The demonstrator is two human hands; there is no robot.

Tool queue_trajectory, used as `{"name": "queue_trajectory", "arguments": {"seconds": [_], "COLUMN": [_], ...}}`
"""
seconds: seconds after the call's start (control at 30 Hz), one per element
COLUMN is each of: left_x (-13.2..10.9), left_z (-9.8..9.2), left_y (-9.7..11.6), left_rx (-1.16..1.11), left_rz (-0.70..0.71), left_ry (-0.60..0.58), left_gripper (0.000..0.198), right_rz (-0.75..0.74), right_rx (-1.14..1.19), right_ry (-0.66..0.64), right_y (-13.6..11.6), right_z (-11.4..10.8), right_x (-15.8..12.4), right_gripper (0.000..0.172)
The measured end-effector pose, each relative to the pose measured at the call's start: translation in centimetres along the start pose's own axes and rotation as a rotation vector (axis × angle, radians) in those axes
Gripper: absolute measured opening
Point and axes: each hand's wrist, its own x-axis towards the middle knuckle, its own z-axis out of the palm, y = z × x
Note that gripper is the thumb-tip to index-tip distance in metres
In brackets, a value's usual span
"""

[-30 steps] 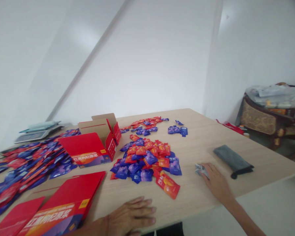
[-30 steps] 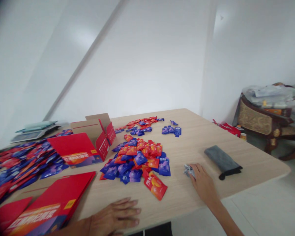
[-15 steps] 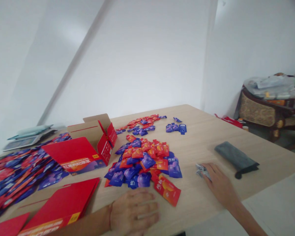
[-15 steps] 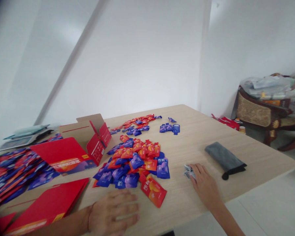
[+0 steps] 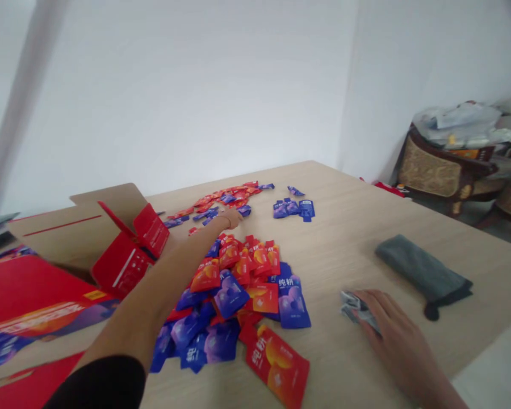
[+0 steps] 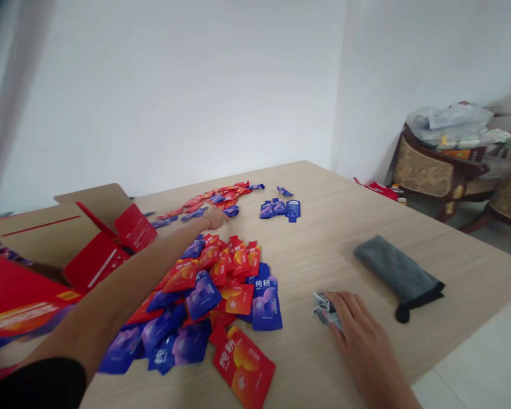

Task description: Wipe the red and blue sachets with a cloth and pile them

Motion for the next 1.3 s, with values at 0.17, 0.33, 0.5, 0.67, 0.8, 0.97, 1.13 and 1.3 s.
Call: {"name": "queue_trajectory", "arguments": {"seconds": [0.17,0.33,0.5,0.67,0.8,0.97,1.13,1.3], "left_x": [3.3,2.1,-2.6,-10.4,-18.6,-29.9,-40.1,-46.8], "left_z": [2.7,1.2,-3.5,-9.0,-11.7,-11.1,-4.3,5.7], "left_y": [-1.0,-1.3,0.4,3.2,6.1,9.9,12.7,15.0], "left_rx": [0.047,0.087,0.078,0.035,-0.037,-0.175,-0.648,-1.247], "left_rz": [-0.125,-0.181,-0.171,-0.112,-0.047,-0.008,-0.101,-0.397], "left_ry": [-0.045,0.016,0.117,0.195,0.240,0.268,0.239,0.211], "left_gripper": [0.038,0.037,0.030,0.027,0.031,0.027,0.026,0.021], "right_rz": [0.008,0.003,-0.023,-0.052,-0.083,-0.090,-0.120,-0.140], "right_rx": [-0.011,-0.005,0.014,0.035,0.055,0.062,0.038,-0.021], "right_ry": [-0.007,0.014,0.042,0.075,0.100,0.106,0.070,0.036], "right_y": [-0.4,-0.5,-0.5,-0.4,-0.2,0.6,1.8,2.0], "right_z": [-0.5,-0.5,-0.1,0.2,0.3,0.9,1.5,1.1], "right_x": [0.4,0.6,0.8,0.9,1.0,1.0,0.8,0.9], "right_gripper": [0.036,0.036,0.034,0.030,0.030,0.033,0.037,0.041]}}
